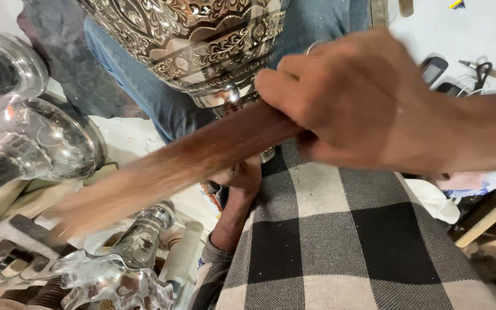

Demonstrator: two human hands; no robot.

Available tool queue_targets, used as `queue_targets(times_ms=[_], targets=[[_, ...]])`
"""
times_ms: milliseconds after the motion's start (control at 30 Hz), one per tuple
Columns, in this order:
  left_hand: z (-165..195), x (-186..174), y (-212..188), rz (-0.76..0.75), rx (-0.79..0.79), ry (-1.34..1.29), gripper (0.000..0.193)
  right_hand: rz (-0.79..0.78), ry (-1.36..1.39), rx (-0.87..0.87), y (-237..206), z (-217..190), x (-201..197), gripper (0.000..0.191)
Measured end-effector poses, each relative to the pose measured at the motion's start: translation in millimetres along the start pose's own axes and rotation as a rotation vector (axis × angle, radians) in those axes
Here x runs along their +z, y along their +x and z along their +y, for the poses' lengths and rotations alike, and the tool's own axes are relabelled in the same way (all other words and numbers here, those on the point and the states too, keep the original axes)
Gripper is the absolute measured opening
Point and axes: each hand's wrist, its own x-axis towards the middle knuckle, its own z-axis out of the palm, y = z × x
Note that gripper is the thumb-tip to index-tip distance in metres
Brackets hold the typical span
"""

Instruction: The person holds a silver metal vase on their lap and uses a wooden mallet to strike a chisel, engraving decorative patterns into the vase's surface. The person repeatedly adjusts the chisel and strikes it to create detailed designs.

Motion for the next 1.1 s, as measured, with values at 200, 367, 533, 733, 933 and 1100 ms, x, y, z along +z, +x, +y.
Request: queue_targets(times_ms=[200,367,533,733,933,1100], targets=[[-6,4,-7,0.014,0.075,0.055,0.004,-0.036,-0.218,-0.005,-16,8,13,0.036],[-9,3,-8,0.021,0.085,0.085,0.012,-0.034,-0.270,-0.026,-9,4,10,0.029],[-2,1,-1,0.009,0.098,0.045,0.014,-0.021,0.041,0.012,5,-2,1,0.031],[11,-5,9,-0.009,0.130,0.049,0.025,-0.107,-0.071,0.016,9,1,3,0.034],[13,-6,11,-0.013,0.124,0.025,0.026,-0.115,-0.184,0.041,-6,6,10,0.041],[15,-8,14,0.035,-0.001,-0.106,0.009,-0.392,-0.255,0.089,-16,6,34,0.053]])
